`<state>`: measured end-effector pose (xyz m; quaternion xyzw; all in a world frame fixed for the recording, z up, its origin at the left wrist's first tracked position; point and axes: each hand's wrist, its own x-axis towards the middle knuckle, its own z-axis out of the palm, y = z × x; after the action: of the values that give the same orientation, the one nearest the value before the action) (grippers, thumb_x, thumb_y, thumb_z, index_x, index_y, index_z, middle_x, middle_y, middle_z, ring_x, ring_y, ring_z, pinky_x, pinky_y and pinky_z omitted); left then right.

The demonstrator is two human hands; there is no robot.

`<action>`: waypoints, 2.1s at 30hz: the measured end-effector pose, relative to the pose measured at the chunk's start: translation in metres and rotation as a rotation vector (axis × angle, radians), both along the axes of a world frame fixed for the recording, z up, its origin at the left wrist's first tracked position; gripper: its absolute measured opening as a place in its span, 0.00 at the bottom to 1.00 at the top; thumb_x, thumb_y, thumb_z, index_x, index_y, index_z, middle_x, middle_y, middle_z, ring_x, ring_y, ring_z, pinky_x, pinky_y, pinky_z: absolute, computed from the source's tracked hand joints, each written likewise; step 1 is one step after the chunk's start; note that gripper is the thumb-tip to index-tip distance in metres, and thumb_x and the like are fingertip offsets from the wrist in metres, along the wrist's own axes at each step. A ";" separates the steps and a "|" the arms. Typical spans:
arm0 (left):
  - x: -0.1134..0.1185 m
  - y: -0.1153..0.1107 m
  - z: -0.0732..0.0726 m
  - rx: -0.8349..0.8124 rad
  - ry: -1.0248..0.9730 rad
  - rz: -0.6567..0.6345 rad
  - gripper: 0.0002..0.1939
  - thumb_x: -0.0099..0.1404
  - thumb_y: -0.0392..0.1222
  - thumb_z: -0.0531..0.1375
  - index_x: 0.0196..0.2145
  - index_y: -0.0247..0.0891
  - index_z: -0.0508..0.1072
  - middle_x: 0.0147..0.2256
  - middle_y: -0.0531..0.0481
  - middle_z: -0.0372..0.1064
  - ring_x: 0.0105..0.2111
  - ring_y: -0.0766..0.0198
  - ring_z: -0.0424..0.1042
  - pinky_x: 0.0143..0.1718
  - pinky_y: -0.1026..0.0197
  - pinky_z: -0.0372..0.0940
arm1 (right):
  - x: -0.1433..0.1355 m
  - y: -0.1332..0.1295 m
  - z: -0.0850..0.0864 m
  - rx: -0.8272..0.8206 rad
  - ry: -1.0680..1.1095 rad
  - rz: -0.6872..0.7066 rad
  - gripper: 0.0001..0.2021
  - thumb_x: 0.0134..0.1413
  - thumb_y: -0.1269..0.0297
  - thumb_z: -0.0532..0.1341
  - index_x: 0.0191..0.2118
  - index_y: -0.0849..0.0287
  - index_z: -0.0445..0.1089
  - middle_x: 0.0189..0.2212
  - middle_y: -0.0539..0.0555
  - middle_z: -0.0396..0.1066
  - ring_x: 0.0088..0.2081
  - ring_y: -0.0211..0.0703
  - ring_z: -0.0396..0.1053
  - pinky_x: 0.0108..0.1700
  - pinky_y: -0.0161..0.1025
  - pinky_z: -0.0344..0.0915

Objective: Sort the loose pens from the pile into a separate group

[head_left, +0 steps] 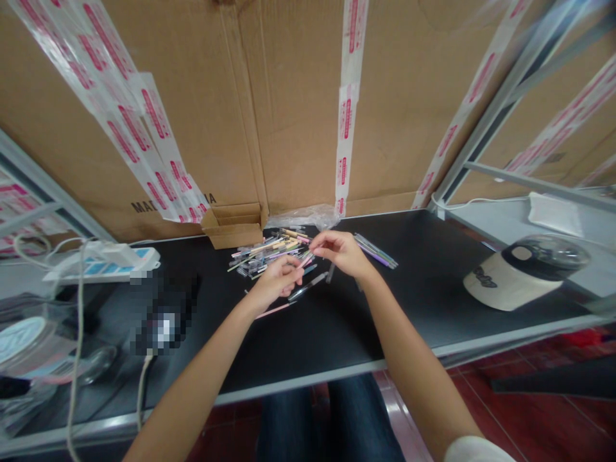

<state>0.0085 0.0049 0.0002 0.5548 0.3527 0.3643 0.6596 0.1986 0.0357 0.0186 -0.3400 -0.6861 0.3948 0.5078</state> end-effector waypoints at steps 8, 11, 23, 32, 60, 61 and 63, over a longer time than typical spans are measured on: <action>0.002 0.004 -0.008 0.079 0.059 -0.028 0.19 0.58 0.54 0.58 0.37 0.36 0.62 0.24 0.53 0.66 0.16 0.77 0.52 0.17 0.70 0.44 | 0.003 0.002 -0.004 -0.101 0.027 0.112 0.07 0.39 0.63 0.68 0.28 0.59 0.74 0.24 0.51 0.72 0.28 0.40 0.68 0.34 0.38 0.64; 0.002 0.003 -0.007 0.085 0.070 -0.004 0.21 0.58 0.55 0.58 0.41 0.37 0.61 0.24 0.54 0.66 0.15 0.76 0.51 0.17 0.70 0.43 | 0.001 0.002 -0.003 -0.078 0.038 0.077 0.08 0.38 0.62 0.69 0.29 0.58 0.77 0.27 0.52 0.72 0.29 0.40 0.68 0.34 0.38 0.64; -0.003 0.006 -0.015 0.563 0.388 0.113 0.17 0.66 0.45 0.49 0.50 0.38 0.65 0.25 0.54 0.67 0.25 0.67 0.62 0.31 0.64 0.58 | 0.001 0.004 -0.004 0.096 -0.191 -0.027 0.11 0.48 0.55 0.63 0.28 0.57 0.76 0.25 0.52 0.70 0.28 0.40 0.65 0.33 0.36 0.59; -0.004 0.001 -0.010 0.865 0.622 0.172 0.19 0.68 0.42 0.46 0.52 0.38 0.67 0.45 0.43 0.71 0.47 0.57 0.68 0.50 0.55 0.60 | -0.013 -0.004 -0.005 0.044 -0.341 -0.094 0.26 0.53 0.45 0.53 0.15 0.60 0.60 0.14 0.47 0.51 0.18 0.32 0.50 0.23 0.34 0.46; -0.009 0.001 -0.003 1.317 1.111 0.179 0.15 0.68 0.42 0.48 0.49 0.39 0.67 0.43 0.43 0.69 0.46 0.57 0.68 0.47 0.55 0.64 | -0.017 -0.003 -0.012 0.273 -0.586 -0.056 0.19 0.63 0.59 0.47 0.23 0.61 0.62 0.21 0.50 0.64 0.25 0.35 0.59 0.30 0.33 0.54; -0.009 0.001 -0.004 1.330 1.123 0.179 0.15 0.68 0.42 0.48 0.48 0.38 0.68 0.42 0.44 0.70 0.44 0.57 0.68 0.46 0.56 0.64 | -0.018 -0.003 -0.012 0.269 -0.590 -0.054 0.20 0.63 0.59 0.47 0.24 0.61 0.63 0.22 0.50 0.65 0.25 0.36 0.60 0.31 0.33 0.55; -0.008 0.002 -0.004 1.316 1.146 0.206 0.15 0.69 0.41 0.47 0.46 0.37 0.69 0.40 0.44 0.70 0.43 0.57 0.68 0.45 0.56 0.64 | -0.017 -0.004 -0.010 0.272 -0.550 -0.061 0.18 0.63 0.58 0.47 0.27 0.61 0.65 0.25 0.51 0.67 0.28 0.37 0.62 0.32 0.33 0.56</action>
<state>0.0008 0.0066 -0.0040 0.8856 0.3961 0.2168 -0.1089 0.1815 0.0312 0.0085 -0.3836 -0.8338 0.1772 0.3553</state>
